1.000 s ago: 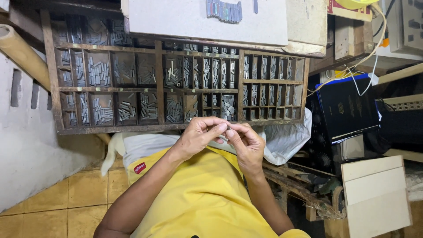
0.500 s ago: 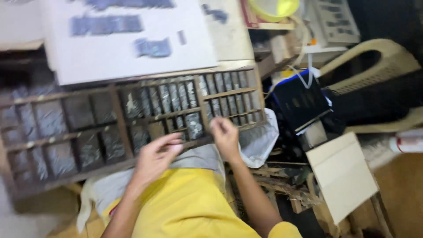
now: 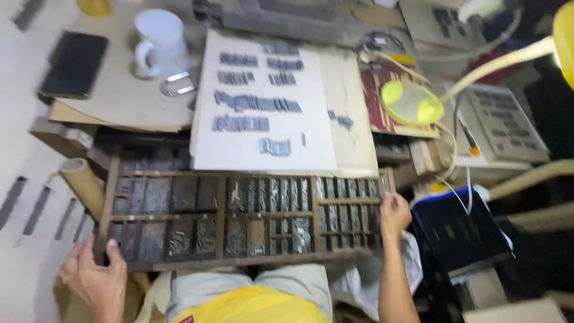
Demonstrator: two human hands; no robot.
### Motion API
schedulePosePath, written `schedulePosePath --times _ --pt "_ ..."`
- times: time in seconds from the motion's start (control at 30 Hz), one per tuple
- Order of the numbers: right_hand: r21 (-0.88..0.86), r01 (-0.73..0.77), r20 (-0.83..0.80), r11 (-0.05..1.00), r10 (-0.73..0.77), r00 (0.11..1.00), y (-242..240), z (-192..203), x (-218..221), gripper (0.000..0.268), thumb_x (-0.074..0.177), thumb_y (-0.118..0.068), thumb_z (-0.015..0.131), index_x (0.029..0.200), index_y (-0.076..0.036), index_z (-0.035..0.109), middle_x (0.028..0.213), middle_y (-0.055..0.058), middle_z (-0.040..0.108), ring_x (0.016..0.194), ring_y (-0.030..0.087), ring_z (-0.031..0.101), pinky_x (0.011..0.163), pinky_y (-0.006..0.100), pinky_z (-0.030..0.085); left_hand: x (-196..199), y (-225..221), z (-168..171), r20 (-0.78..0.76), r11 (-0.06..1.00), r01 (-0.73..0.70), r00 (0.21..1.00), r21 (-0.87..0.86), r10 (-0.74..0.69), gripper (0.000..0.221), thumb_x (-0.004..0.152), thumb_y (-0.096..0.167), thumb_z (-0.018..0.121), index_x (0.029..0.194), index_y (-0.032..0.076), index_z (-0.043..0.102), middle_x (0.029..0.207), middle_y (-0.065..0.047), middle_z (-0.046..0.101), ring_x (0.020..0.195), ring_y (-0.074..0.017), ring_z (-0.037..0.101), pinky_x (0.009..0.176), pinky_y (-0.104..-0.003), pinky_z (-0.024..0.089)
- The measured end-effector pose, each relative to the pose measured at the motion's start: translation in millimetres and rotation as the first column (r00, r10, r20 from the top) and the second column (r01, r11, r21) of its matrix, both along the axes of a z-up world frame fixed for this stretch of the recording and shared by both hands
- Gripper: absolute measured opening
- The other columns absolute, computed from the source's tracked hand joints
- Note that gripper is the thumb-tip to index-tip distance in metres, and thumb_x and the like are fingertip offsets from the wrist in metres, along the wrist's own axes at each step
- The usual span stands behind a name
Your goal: Selecting individual metal type characters from a wooden case and arranging them on a workspace for printing.
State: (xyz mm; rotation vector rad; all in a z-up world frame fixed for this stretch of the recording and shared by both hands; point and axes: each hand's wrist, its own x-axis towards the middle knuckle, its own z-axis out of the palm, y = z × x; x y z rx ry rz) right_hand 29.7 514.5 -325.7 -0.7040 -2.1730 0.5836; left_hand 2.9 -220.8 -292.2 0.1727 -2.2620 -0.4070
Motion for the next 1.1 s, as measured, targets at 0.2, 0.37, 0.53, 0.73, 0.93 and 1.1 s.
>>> schedulePosePath --times 0.2,0.37,0.53,0.73,0.93,1.1 --pt "0.328 0.055 0.100 0.943 -0.093 0.991 -8.1 18.9 26.5 0.025 0.099 -0.020 0.066 0.118 -0.007 0.076 0.104 0.022 0.071 0.093 0.045 0.064 0.083 0.054 0.050 -16.4 19.9 -30.5 0.277 0.981 -0.191 0.941 -0.037 0.194 0.056 0.114 0.036 0.057 0.148 -0.009 0.066 0.120 -0.036 0.071 0.102 -0.0546 0.065 0.090 -0.059 0.049" --pt "-0.247 0.214 0.614 0.945 -0.019 0.789 0.4 28.7 22.7 0.068 0.110 -0.058 0.027 0.124 -0.005 0.068 0.126 0.032 0.067 0.118 0.058 0.056 0.098 0.059 0.042 -22.7 27.4 -33.6 0.317 0.937 -0.343 0.883 -0.067 0.346 0.046 0.122 0.034 0.052 0.142 0.003 0.078 0.119 -0.025 0.077 0.100 -0.0456 0.068 0.088 -0.054 0.050" --pt "-0.268 0.230 0.652 0.936 0.000 0.759 -5.5 45.9 16.3 0.076 0.109 -0.060 0.025 0.121 0.001 0.068 0.127 0.036 0.064 0.118 0.061 0.055 0.101 0.061 0.040 -25.4 31.3 -37.1 0.151 0.931 -0.352 0.919 -0.094 0.363 0.036 0.116 0.027 0.062 0.134 0.003 0.083 0.109 -0.022 0.077 0.092 -0.0403 0.068 0.077 -0.049 0.050" --pt "-0.246 0.222 0.636 0.944 -0.016 0.772 -17.6 49.7 20.3 0.081 0.109 -0.062 0.021 0.127 0.002 0.066 0.127 0.037 0.064 0.116 0.061 0.056 0.099 0.063 0.040 -22.9 32.9 -26.2 0.136 0.934 -0.357 0.926 0.012 0.352 0.035 0.112 0.027 0.060 0.130 0.006 0.082 0.104 -0.020 0.077 0.089 -0.0395 0.067 0.070 -0.049 0.045" --pt "-0.017 0.114 0.311 0.993 -0.103 0.945 -62.6 77.1 49.6 0.042 0.096 -0.028 0.060 0.132 -0.010 0.069 0.120 0.024 0.067 0.110 0.040 0.063 0.096 0.049 0.049 -23.0 17.6 -29.0 0.171 0.945 -0.324 0.934 0.036 0.314 0.038 0.113 0.034 0.057 0.129 0.012 0.082 0.105 -0.017 0.079 0.094 -0.0367 0.070 0.084 -0.049 0.043" --pt "0.338 -0.095 -0.248 0.936 0.186 0.951 -214.4 260.3 49.6 0.014 0.108 0.002 0.063 0.115 0.005 0.075 0.099 0.015 0.068 0.090 0.026 0.065 0.083 0.036 0.051 -26.8 7.8 -39.1 0.162 0.951 -0.302 0.944 0.072 0.287 0.030 0.112 0.035 0.067 0.127 0.016 0.086 0.103 -0.012 0.080 0.096 -0.0326 0.071 0.093 -0.047 0.043"
